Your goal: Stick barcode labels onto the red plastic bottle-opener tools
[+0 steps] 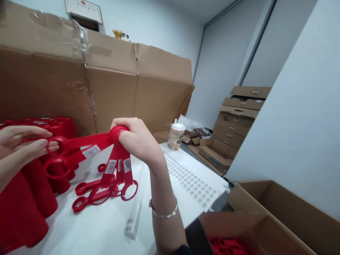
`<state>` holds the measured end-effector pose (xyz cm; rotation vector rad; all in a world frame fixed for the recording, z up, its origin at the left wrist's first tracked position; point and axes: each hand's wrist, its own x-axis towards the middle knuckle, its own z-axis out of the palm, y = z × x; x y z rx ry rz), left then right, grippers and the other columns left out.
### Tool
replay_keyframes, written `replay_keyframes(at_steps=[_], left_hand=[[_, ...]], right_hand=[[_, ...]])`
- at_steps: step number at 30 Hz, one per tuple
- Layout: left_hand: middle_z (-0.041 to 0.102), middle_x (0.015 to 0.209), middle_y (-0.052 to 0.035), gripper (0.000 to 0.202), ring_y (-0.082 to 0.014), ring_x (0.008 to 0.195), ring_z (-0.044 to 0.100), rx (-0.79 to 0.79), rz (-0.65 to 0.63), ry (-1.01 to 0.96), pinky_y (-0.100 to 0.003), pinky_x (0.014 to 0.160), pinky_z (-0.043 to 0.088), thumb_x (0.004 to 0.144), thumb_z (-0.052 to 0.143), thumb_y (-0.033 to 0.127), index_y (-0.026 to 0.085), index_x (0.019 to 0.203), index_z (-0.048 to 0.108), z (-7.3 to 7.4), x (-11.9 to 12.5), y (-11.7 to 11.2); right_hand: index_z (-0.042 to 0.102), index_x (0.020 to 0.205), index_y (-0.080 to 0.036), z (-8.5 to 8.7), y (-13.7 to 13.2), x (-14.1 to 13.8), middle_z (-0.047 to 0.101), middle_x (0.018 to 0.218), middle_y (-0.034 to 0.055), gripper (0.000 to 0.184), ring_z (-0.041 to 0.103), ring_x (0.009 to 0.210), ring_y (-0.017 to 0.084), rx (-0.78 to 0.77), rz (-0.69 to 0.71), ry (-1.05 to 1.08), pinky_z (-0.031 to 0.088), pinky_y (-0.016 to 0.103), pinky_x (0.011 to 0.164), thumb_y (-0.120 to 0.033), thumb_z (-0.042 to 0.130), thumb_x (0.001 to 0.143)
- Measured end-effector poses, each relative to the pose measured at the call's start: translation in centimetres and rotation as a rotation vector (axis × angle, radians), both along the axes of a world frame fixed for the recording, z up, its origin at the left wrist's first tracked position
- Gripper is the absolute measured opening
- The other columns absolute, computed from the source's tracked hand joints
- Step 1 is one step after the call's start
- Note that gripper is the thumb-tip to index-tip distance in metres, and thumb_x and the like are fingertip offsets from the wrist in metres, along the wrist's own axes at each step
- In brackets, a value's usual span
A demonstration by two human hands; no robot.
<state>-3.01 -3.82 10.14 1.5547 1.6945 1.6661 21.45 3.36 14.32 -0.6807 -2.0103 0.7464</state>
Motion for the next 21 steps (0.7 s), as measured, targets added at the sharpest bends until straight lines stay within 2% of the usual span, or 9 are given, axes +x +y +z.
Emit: replay_keyframes(at_steps=[2, 3, 5, 8, 10, 11, 13, 17, 21], left_hand=[[0.064, 0.101, 0.0028, 0.031, -0.0212, 0.097, 0.066, -0.019, -0.017, 0.129, -0.029, 0.072, 0.056, 0.088, 0.055, 0.057, 0.034, 0.108, 0.052, -1.7, 0.9, 1.6], [0.063, 0.101, 0.0014, 0.029, -0.0211, 0.094, 0.065, -0.095, -0.072, 0.231, -0.03, 0.072, 0.054, 0.091, 0.051, 0.055, 0.032, 0.109, 0.049, -3.0, 1.7, 2.2], [0.062, 0.086, -0.0003, 0.027, -0.0214, 0.076, 0.062, -0.296, -0.243, 0.435, -0.033, 0.064, 0.049, 0.096, 0.04, 0.052, 0.027, 0.098, 0.05, -6.3, 4.4, 2.9], [0.067, 0.085, -0.0033, 0.014, -0.0212, 0.078, 0.065, -0.449, -0.466, 0.556, -0.033, 0.072, 0.048, 0.089, 0.05, 0.033, 0.024, 0.08, 0.053, -11.8, 9.2, 2.5], [0.068, 0.084, -0.0067, 0.012, -0.024, 0.079, 0.065, -0.542, -0.541, 0.611, -0.036, 0.072, 0.047, 0.086, 0.051, 0.028, 0.023, 0.075, 0.051, -14.4, 11.6, 1.9], [0.068, 0.087, -0.0088, 0.013, -0.025, 0.079, 0.065, -0.57, -0.561, 0.629, -0.037, 0.072, 0.046, 0.087, 0.049, 0.027, 0.022, 0.075, 0.051, -15.3, 12.2, 1.6], [0.068, 0.088, -0.0106, 0.016, -0.0262, 0.078, 0.065, -0.619, -0.58, 0.642, -0.037, 0.071, 0.045, 0.089, 0.045, 0.029, 0.022, 0.076, 0.052, -16.1, 12.5, 1.4], [0.07, 0.083, -0.0044, 0.017, -0.0222, 0.076, 0.066, -0.673, -0.619, 0.612, -0.032, 0.068, 0.045, 0.088, 0.049, 0.034, 0.022, 0.078, 0.055, -16.5, 11.5, 1.7], [0.069, 0.083, -0.0031, 0.009, -0.0203, 0.077, 0.065, -0.696, -0.582, 0.609, -0.032, 0.069, 0.045, 0.086, 0.054, 0.027, 0.02, 0.083, 0.057, -17.6, 11.6, 1.8]], right_hand=[[0.048, 0.06, -0.019, -0.1, 0.6, 0.6, 0.045, 0.058, -0.0039, 0.017, 0.042, 0.056, 0.01, 0.049, -0.108, 0.075, 0.03, 0.025, 0.049, -0.008, 0.041, 0.072], [0.047, 0.059, -0.02, -0.2, 1.0, 0.9, 0.045, 0.058, -0.0036, 0.017, 0.042, 0.056, 0.011, 0.07, -0.172, 0.116, 0.03, 0.025, 0.049, -0.009, 0.041, 0.07], [0.046, 0.059, -0.02, -0.3, 1.6, 1.4, 0.045, 0.057, -0.0033, 0.016, 0.043, 0.056, 0.011, 0.1, -0.284, 0.185, 0.029, 0.026, 0.049, -0.009, 0.04, 0.069], [0.043, 0.057, -0.021, -0.3, 2.0, 2.0, 0.042, 0.057, -0.0031, 0.016, 0.041, 0.057, 0.012, 0.13, -0.366, 0.24, 0.028, 0.026, 0.05, -0.01, 0.041, 0.069], [0.042, 0.057, -0.021, -0.3, 2.0, 2.1, 0.04, 0.057, -0.0028, 0.016, 0.039, 0.057, 0.012, 0.147, -0.376, 0.256, 0.028, 0.026, 0.051, -0.01, 0.041, 0.069], [0.042, 0.057, -0.021, -0.3, 1.9, 2.1, 0.04, 0.057, -0.0028, 0.016, 0.039, 0.056, 0.011, 0.152, -0.374, 0.262, 0.028, 0.025, 0.051, -0.01, 0.041, 0.069], [0.042, 0.057, -0.021, -0.3, 1.6, 2.2, 0.038, 0.056, -0.003, 0.017, 0.038, 0.055, 0.011, 0.154, -0.361, 0.277, 0.027, 0.025, 0.05, -0.01, 0.041, 0.069], [0.043, 0.057, -0.021, -0.3, 1.1, 2.2, 0.039, 0.055, -0.0032, 0.017, 0.038, 0.053, 0.011, 0.146, -0.324, 0.295, 0.026, 0.025, 0.049, -0.01, 0.041, 0.07], [0.043, 0.056, -0.02, -0.2, 0.9, 1.9, 0.042, 0.057, -0.0026, 0.019, 0.039, 0.056, 0.011, 0.191, -0.327, 0.283, 0.027, 0.025, 0.051, -0.009, 0.04, 0.071]])
